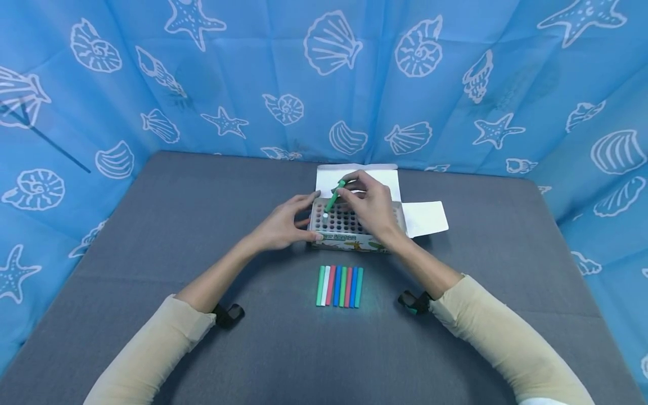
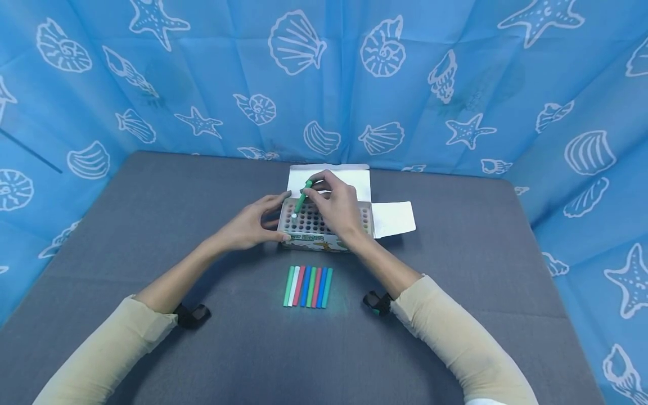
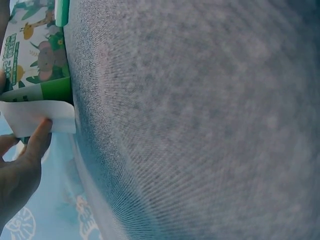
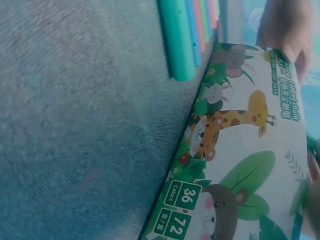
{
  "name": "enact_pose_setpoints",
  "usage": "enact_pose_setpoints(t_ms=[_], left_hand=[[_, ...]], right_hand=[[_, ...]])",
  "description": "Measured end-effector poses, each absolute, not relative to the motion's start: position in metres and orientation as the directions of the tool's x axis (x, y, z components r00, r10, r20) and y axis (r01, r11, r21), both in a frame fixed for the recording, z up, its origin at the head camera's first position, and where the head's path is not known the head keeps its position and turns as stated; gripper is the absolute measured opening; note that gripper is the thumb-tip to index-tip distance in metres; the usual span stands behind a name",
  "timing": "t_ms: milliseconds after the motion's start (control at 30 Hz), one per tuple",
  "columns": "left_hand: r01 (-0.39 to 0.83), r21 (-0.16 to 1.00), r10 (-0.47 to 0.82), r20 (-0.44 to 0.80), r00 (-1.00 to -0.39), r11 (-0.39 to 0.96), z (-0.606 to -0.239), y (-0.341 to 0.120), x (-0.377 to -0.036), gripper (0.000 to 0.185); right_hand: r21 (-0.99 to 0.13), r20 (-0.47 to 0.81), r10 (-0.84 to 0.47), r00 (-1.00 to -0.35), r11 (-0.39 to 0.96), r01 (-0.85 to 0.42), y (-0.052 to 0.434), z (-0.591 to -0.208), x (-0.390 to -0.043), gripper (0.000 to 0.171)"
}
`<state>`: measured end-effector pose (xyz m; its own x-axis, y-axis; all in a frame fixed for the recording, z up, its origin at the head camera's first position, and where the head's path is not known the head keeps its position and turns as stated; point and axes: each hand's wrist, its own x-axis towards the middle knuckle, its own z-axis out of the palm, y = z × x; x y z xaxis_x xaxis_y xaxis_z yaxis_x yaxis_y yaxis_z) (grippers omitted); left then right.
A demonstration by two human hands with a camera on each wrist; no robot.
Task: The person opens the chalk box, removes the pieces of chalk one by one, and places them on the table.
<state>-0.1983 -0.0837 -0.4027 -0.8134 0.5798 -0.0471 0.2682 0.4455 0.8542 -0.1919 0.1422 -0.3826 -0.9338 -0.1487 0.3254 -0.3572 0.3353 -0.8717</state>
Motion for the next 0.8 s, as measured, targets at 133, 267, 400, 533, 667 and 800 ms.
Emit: enact_pose_setpoints(t_ms=[133,267,400,533,667,800], left_hand=[[0.268,0.852,0.579,-0.05,-0.814,0.45,-0.403,-0.083,-0.198,0.094],[0.25,0.859,0.574,-0.06,-0.817,0.446,-0.402,-0.083,-0.197,0.095],[0.238,0.863,0.57,-0.069,-0.819,0.446,-0.4,-0.084,-0.196,0.095],[0.24,0.86,0.571,-0.07,-0.818,0.45,-0.4,-0.084,-0.196,0.095],[0.251,0.858,0.575,-0.061,-0.816,0.448,-0.401,-0.084,-0.196,0.095],[0.252,0.858,0.577,-0.061,-0.814,0.447,-0.401,-0.083,-0.196,0.095]], right_hand=[[-0.883,0.33,-0.138,-0.934,0.304,-0.357,0.147,-0.381,-0.19,0.02],[-0.902,0.305,-0.134,-0.943,0.277,-0.332,0.153,-0.378,-0.187,0.022],[-0.926,0.265,-0.139,-0.954,0.24,-0.292,0.158,-0.375,-0.181,0.024],[-0.929,0.244,-0.145,-0.959,0.25,-0.274,0.163,-0.372,-0.174,0.025],[-0.922,0.222,-0.144,-0.964,0.289,-0.256,0.169,-0.369,-0.166,0.026],[-0.922,0.191,-0.154,-0.969,0.311,-0.231,0.173,-0.367,-0.158,0.028]])
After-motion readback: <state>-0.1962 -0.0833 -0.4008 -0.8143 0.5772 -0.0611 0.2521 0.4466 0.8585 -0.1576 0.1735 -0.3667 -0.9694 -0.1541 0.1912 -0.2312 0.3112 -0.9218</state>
